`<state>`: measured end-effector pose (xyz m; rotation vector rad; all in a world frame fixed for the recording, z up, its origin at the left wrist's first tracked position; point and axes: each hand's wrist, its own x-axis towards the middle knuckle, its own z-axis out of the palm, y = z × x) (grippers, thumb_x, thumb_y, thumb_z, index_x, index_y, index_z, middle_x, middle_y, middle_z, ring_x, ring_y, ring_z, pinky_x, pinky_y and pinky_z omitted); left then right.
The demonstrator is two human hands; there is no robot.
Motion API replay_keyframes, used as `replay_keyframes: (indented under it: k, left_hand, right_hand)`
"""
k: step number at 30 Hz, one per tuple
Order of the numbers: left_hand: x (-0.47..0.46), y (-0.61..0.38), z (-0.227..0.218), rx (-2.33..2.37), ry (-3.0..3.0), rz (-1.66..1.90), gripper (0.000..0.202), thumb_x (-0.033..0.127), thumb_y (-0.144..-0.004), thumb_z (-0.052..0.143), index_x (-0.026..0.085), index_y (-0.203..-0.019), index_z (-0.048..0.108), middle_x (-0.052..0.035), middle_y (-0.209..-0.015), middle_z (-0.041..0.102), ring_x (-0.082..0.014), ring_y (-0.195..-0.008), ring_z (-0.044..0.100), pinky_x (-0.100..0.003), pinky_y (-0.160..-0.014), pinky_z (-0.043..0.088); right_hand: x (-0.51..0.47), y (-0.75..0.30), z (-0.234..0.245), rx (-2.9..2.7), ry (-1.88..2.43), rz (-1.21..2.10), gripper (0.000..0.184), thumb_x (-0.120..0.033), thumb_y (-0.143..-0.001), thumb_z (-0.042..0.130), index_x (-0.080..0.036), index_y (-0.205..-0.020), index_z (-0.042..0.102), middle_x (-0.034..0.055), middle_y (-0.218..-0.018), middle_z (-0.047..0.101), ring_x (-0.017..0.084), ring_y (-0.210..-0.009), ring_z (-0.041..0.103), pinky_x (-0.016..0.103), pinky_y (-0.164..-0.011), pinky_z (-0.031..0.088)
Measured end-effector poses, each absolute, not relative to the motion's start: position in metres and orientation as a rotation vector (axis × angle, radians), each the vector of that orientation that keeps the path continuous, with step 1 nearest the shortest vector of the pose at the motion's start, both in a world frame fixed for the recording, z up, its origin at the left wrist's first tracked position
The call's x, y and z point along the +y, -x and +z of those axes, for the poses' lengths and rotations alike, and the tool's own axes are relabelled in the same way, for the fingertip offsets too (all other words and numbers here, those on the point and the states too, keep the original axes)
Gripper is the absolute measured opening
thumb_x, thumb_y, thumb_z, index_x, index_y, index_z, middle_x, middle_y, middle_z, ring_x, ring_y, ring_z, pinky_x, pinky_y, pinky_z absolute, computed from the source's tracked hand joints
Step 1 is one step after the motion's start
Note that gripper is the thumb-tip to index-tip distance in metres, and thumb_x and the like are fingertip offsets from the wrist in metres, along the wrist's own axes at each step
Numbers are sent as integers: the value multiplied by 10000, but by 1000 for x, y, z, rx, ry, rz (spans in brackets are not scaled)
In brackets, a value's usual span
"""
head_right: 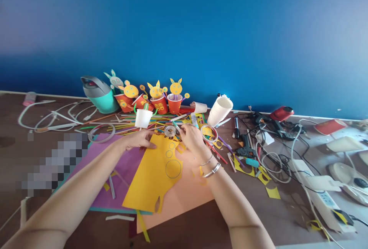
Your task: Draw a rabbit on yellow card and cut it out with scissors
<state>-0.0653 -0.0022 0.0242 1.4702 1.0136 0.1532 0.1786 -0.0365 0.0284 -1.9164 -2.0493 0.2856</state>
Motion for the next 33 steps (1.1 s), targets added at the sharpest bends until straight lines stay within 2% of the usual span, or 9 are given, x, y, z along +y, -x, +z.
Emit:
replay_keyframes:
  k: [3, 5, 8, 13, 17, 19, 24, 28, 33]
  left_hand:
    - [-2, 65, 22, 1023, -1434, 210, 484, 536, -598, 764, 166, -892, 656, 8, -656, 646, -118, -516, 543, -216, -460, 372]
    - [-1, 66, 21, 1043, -1467, 249, 453, 591, -646, 706, 155, -755, 650, 10, -604, 612, -106, -499, 505, -217, -459, 341]
    - [1, 67, 22, 1063, -1538, 252, 430, 569, -620, 728, 159, -601, 599, 48, -486, 485, -79, -438, 398, -217, -434, 265]
    - [2, 69, 27, 1005, -1529, 182, 361, 455, -512, 808, 193, -673, 618, 69, -488, 478, -94, -411, 416, -222, -420, 268]
    - [1, 69, 28, 987, -1607, 169, 388, 521, -580, 762, 193, -542, 558, 57, -472, 443, -90, -425, 399, -227, -434, 270]
    - [1, 69, 28, 1023, -1613, 197, 401, 552, -599, 743, 187, -563, 581, 58, -467, 430, -86, -429, 381, -227, -437, 258]
    - [5, 68, 28, 1065, -1551, 362, 402, 534, -606, 742, 164, -735, 654, 41, -564, 514, -66, -444, 360, -214, -432, 256]
    - [8, 71, 27, 1153, -1577, 517, 336, 478, -652, 707, 158, -721, 628, 45, -551, 486, -63, -462, 359, -200, -440, 254]
    - [9, 74, 28, 1251, -1671, 663, 275, 439, -687, 633, 166, -687, 597, 32, -562, 513, -99, -521, 448, -213, -496, 312]
  right_hand:
    - [-25, -163, 23, -2100, 1980, 323, 225, -225, -869, 502, -149, -1039, 628, 127, -1066, 667, 227, -989, 603, 290, -809, 411]
    - [-20, -160, 23, -2134, 1975, 399, 230, -147, -843, 473, -125, -1022, 616, 146, -1068, 650, 233, -1027, 581, 299, -859, 399]
    - [-16, -167, 25, -2076, 1928, 499, 209, -118, -835, 417, -117, -950, 591, 154, -1013, 621, 242, -1015, 555, 323, -872, 397]
    - [-13, -183, 34, -1810, 1755, 733, 208, -246, -908, 344, -193, -879, 543, 63, -821, 567, 203, -811, 549, 317, -750, 445]
    - [-15, -185, 34, -1730, 1669, 921, 237, -273, -927, 320, -203, -823, 521, 25, -715, 547, 145, -643, 544, 251, -594, 444]
    - [-18, -182, 30, -1682, 1665, 969, 230, -277, -923, 327, -196, -802, 505, 8, -685, 532, 122, -589, 516, 226, -546, 419]
    - [-25, -177, 22, -1667, 1656, 825, 267, -327, -914, 361, -178, -807, 554, -8, -642, 499, 120, -586, 458, 220, -533, 366]
    - [-27, -174, 19, -1697, 1688, 756, 264, -308, -921, 353, -185, -766, 527, 19, -712, 570, 136, -637, 509, 242, -600, 395]
    - [-31, -172, 23, -1865, 1835, 637, 251, -268, -945, 330, -193, -847, 548, 63, -833, 642, 174, -718, 583, 268, -650, 408]
